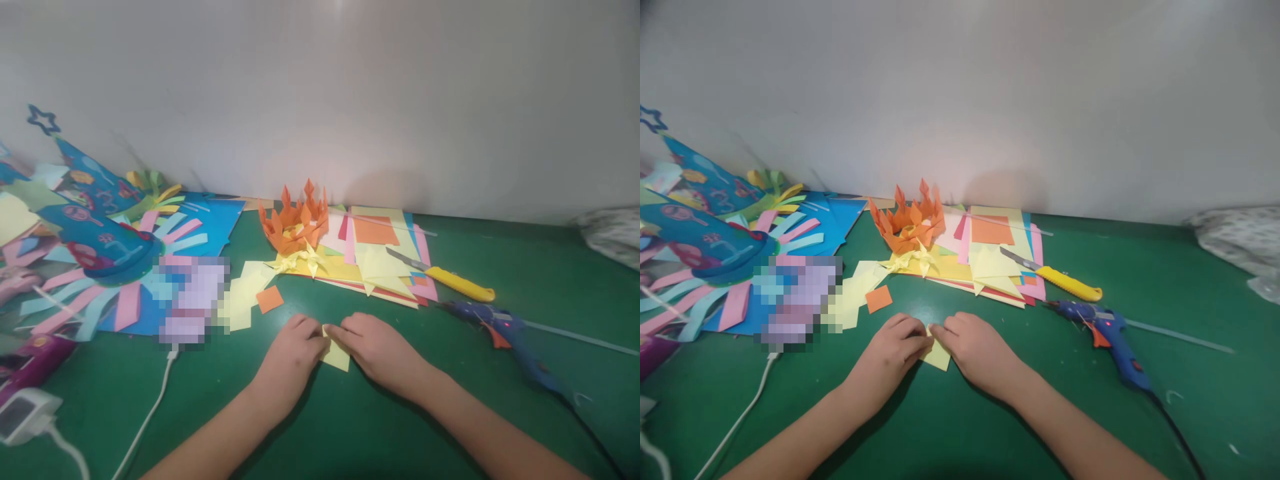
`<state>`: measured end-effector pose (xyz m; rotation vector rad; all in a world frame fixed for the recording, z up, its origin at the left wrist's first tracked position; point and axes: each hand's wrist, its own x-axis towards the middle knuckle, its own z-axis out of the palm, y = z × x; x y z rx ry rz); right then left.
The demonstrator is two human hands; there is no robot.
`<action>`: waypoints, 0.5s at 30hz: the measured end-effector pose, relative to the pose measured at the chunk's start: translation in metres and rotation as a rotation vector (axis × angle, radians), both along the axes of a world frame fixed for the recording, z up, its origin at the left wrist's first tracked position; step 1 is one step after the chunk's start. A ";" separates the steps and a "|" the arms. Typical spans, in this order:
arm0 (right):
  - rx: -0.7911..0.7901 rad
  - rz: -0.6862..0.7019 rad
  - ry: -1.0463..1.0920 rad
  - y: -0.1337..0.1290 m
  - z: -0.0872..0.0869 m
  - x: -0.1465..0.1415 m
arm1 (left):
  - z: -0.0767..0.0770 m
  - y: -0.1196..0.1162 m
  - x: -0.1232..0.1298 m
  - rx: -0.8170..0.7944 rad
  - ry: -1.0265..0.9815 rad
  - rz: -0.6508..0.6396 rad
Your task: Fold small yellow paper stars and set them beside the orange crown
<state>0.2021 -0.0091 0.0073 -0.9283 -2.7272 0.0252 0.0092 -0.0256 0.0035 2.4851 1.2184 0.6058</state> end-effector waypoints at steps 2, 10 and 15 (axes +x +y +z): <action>0.002 -0.002 0.003 0.000 0.000 -0.002 | 0.000 0.000 0.000 0.001 -0.004 0.001; -0.102 -0.031 -0.021 -0.002 0.000 -0.006 | 0.001 0.000 0.000 -0.017 0.026 0.000; -0.156 -0.041 0.090 0.000 0.005 0.004 | 0.005 -0.001 0.002 -0.015 0.014 0.039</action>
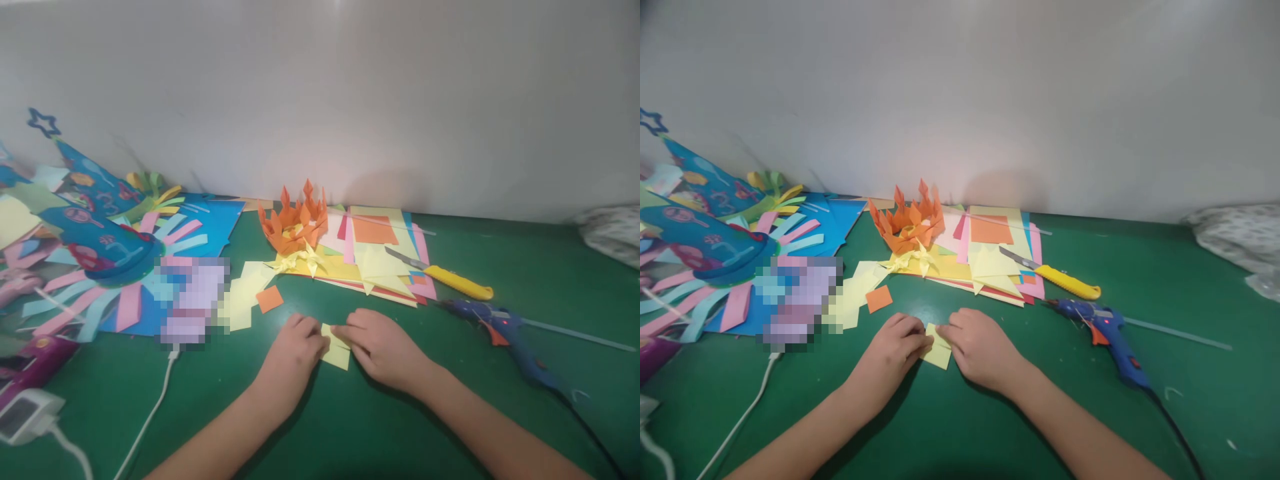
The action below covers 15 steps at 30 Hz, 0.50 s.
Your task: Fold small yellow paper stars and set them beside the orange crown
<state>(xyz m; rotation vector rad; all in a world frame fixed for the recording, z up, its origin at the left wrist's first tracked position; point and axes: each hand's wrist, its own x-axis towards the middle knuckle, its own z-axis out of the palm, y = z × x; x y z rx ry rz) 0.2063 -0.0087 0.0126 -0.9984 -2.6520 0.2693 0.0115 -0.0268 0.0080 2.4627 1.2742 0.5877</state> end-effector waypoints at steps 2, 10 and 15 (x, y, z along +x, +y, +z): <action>-0.014 -0.019 0.046 0.002 0.002 0.006 | 0.002 0.000 0.000 -0.002 -0.004 -0.001; 0.082 -0.021 0.165 0.006 -0.003 0.018 | 0.003 0.002 -0.002 -0.014 -0.068 -0.011; -0.053 -0.131 0.371 0.003 0.001 0.013 | 0.002 0.002 -0.005 -0.058 -0.009 0.054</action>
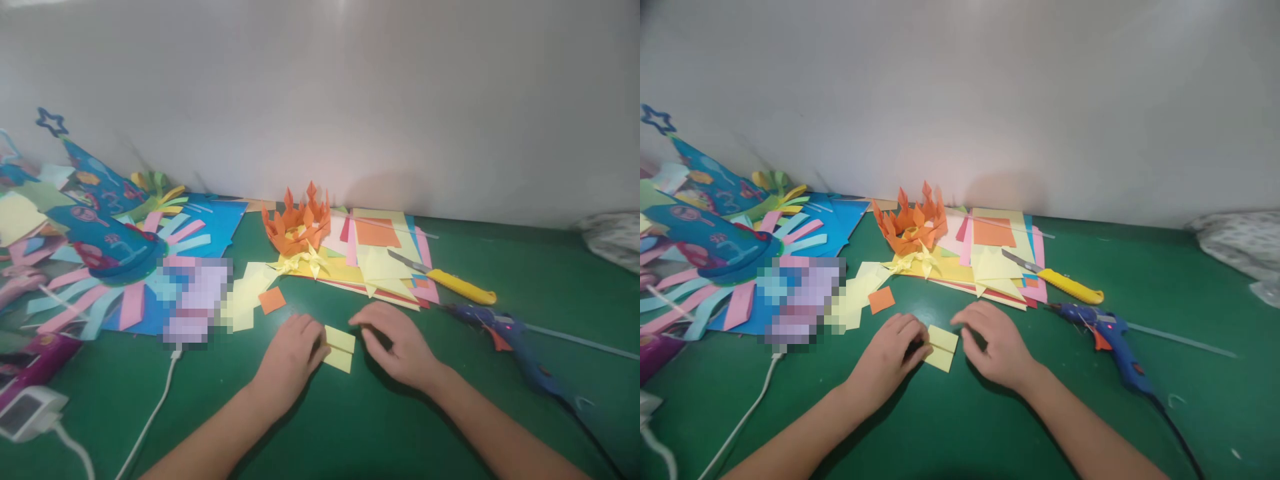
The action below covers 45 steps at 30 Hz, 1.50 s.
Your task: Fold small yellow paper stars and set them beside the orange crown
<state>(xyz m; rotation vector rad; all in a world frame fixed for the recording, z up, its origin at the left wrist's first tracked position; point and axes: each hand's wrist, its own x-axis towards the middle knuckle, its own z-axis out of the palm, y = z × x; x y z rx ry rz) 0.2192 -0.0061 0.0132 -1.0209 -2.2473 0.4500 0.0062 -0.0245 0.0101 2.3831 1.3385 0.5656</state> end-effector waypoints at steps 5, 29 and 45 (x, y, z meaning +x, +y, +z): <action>-0.147 0.083 -0.118 -0.005 0.002 -0.010 | -0.002 -0.001 -0.003 -0.014 -0.037 0.070; -0.556 -0.121 0.633 -0.008 -0.005 -0.018 | 0.002 0.003 0.002 -0.261 -0.594 0.134; -0.501 -0.106 0.717 -0.009 -0.006 -0.022 | 0.000 0.006 0.006 -0.595 -0.888 0.230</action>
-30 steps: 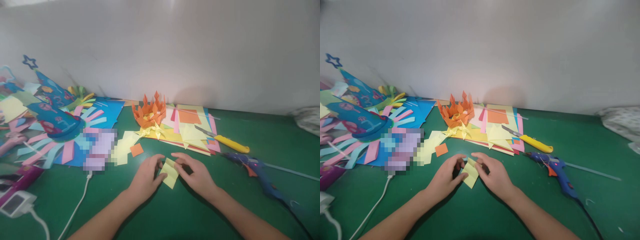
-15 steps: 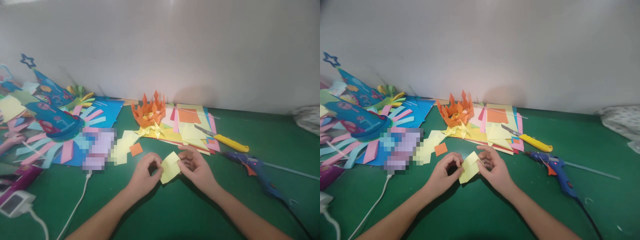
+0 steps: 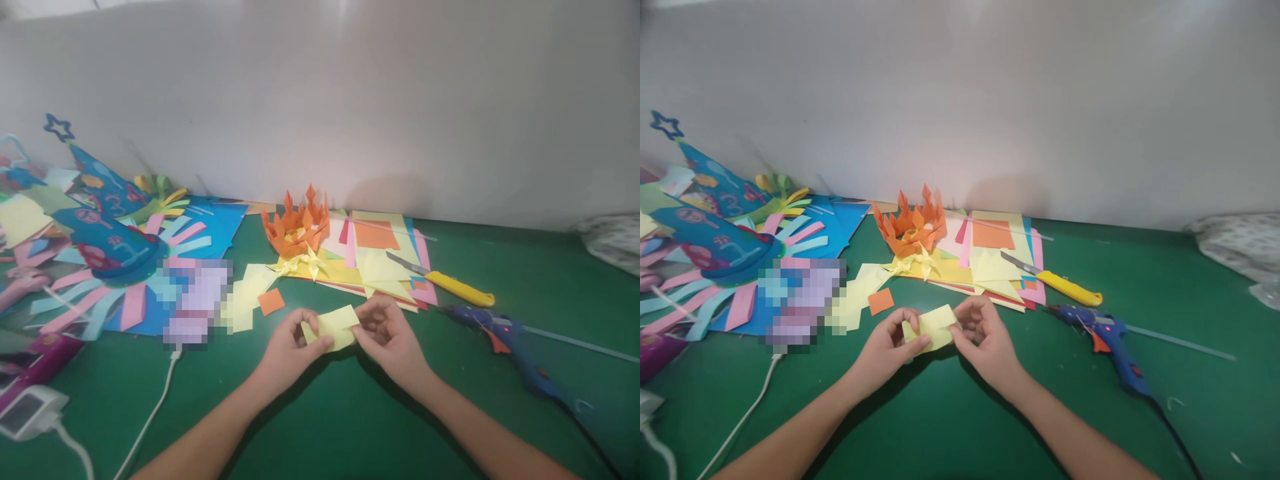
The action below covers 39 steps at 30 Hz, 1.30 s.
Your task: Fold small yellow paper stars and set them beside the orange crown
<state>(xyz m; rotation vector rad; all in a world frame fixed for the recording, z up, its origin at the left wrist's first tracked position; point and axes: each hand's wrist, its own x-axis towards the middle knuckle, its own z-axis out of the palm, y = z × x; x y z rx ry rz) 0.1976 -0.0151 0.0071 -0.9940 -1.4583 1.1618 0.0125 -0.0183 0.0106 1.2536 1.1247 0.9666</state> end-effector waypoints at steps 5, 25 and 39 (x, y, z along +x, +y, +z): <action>0.007 0.076 -0.072 0.000 -0.001 0.001 | 0.003 0.001 0.000 -0.028 -0.006 0.109; 0.223 -0.023 -0.435 0.002 -0.004 0.004 | 0.003 0.004 -0.007 0.133 -0.313 0.388; 0.515 0.023 -0.564 0.000 -0.003 0.003 | 0.002 -0.008 0.011 -0.139 -0.069 0.172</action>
